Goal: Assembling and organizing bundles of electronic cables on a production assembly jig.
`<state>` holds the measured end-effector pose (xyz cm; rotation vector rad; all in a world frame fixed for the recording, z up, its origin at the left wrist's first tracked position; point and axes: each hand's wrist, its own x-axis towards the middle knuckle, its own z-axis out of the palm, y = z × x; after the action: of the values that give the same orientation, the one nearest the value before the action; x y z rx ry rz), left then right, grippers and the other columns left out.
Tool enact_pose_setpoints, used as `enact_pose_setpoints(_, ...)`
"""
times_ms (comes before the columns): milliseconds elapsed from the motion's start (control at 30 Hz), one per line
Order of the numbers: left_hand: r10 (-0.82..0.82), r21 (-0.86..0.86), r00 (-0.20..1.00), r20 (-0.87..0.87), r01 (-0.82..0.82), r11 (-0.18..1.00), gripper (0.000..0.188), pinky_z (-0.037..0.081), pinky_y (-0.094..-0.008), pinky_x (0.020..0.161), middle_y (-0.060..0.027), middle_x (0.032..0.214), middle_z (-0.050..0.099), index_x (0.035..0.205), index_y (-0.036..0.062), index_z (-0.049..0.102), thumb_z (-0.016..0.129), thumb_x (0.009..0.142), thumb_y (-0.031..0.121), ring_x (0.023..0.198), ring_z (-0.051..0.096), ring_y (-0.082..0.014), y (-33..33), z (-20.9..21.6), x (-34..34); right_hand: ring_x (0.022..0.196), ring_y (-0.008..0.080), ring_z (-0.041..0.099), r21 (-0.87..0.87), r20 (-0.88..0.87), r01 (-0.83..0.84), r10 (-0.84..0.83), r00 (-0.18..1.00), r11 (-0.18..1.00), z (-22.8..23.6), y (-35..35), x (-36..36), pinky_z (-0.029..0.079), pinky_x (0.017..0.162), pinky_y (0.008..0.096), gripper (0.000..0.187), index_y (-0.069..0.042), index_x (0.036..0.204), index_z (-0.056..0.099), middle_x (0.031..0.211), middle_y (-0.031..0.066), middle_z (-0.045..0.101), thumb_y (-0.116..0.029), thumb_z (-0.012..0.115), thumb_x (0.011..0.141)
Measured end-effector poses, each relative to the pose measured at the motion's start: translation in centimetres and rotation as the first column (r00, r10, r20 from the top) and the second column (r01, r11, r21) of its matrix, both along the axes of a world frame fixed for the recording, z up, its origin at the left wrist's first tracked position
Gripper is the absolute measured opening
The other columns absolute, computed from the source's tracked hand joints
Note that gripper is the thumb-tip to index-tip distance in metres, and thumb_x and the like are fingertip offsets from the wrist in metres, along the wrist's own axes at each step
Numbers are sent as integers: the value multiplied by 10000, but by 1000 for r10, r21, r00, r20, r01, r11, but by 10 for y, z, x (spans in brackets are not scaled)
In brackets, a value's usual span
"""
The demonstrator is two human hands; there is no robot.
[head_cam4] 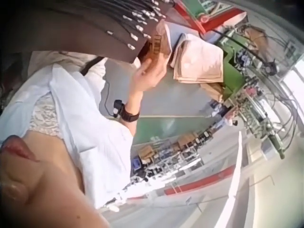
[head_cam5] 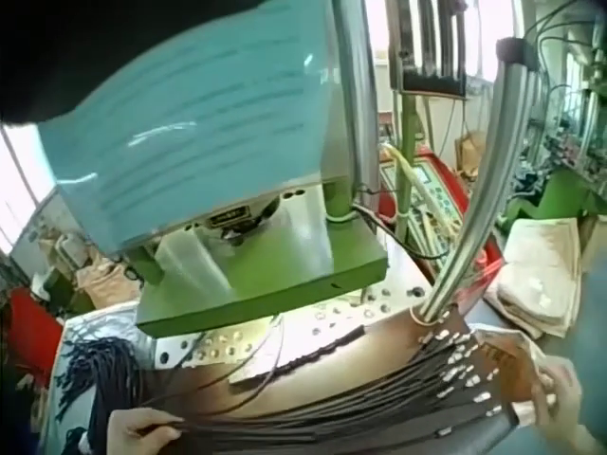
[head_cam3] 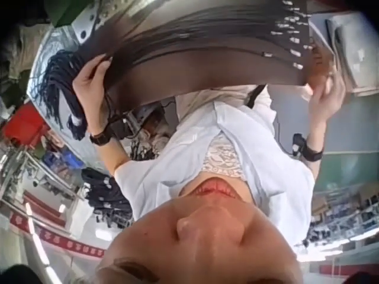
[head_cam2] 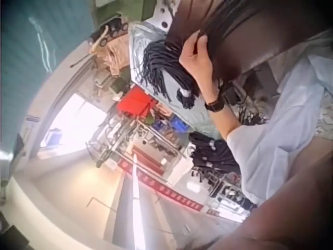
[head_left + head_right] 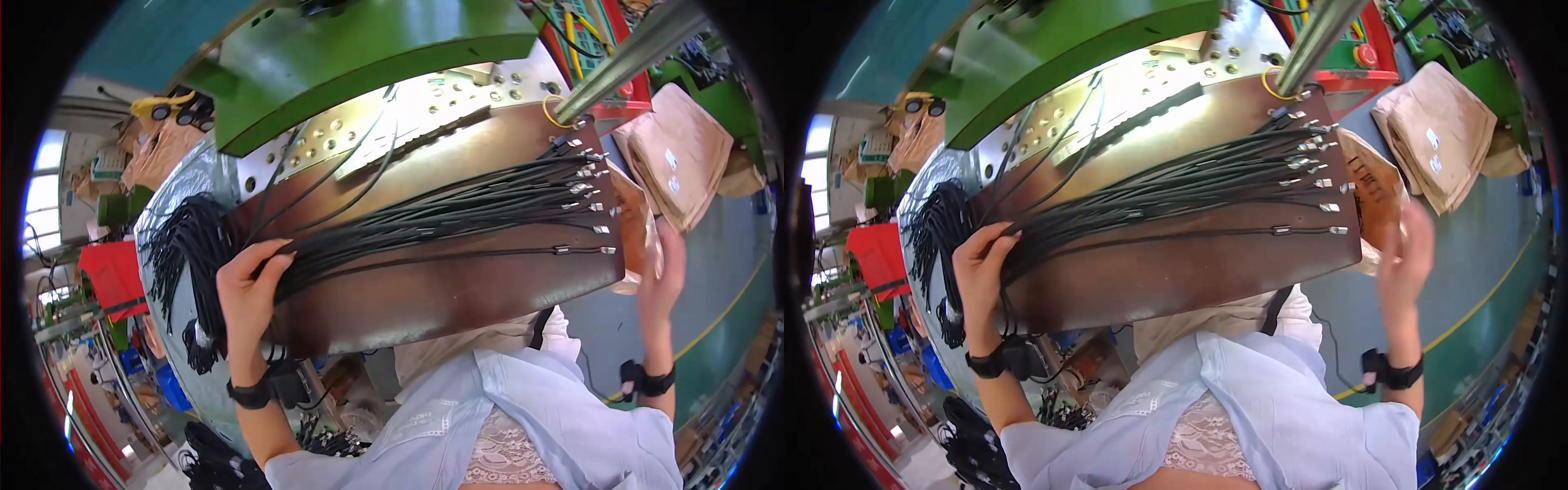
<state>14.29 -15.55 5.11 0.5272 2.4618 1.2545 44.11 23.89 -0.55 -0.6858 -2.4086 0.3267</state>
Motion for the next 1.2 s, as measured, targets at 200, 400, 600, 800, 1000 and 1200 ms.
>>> enact_pose_setpoints(200,-177,187,941,288,126,974,167,429,-249,758,-34,864,578,866,1,559,670,765,72,800,525,-108,2,16,-17,870,265,515,-11,138,-490,486,863,872,10,-59,-56,413,753,368,361,-65,1046,612,956,89,550,-31,603,687)
enact_pose_setpoints(400,-621,-271,741,257,672,690,411,449,-258,674,-83,1077,599,1085,-17,538,699,763,183,720,529,-129,136,38,15,815,266,499,-30,173,-415,413,894,910,18,-62,-62,390,707,373,341,-76,1017,620,910,74,525,-37,604,678)
enact_pose_setpoints(600,-685,309,624,375,613,727,319,415,-243,526,-70,683,589,1045,4,587,549,886,278,540,496,-123,219,14,53,886,286,517,-138,158,-485,503,850,863,31,-55,-73,415,760,371,319,-50,1014,610,963,108,538,-22,594,697)
enact_pose_setpoints(800,-384,529,455,803,-249,812,329,286,-178,429,-21,553,478,1114,62,559,390,984,313,449,361,-43,162,10,103,915,323,562,229,115,-652,645,755,722,38,-44,-194,461,801,377,260,-10,1004,600,970,143,587,-61,603,750)
enact_pose_setpoints(1000,-299,526,479,826,-461,714,334,278,-190,411,-32,534,477,1167,72,508,352,995,311,421,341,-64,131,-11,108,903,311,555,-107,261,-802,795,547,587,8,-45,-247,462,768,381,328,-4,1046,566,941,133,575,-85,632,735)
enact_pose_setpoints(1200,-304,533,462,833,-521,666,342,268,-198,403,-45,525,469,1156,71,504,317,1001,312,402,327,-80,115,-26,108,850,296,556,-39,165,-872,864,475,487,31,-79,-202,455,724,374,306,-31,984,576,919,119,573,-59,672,695)
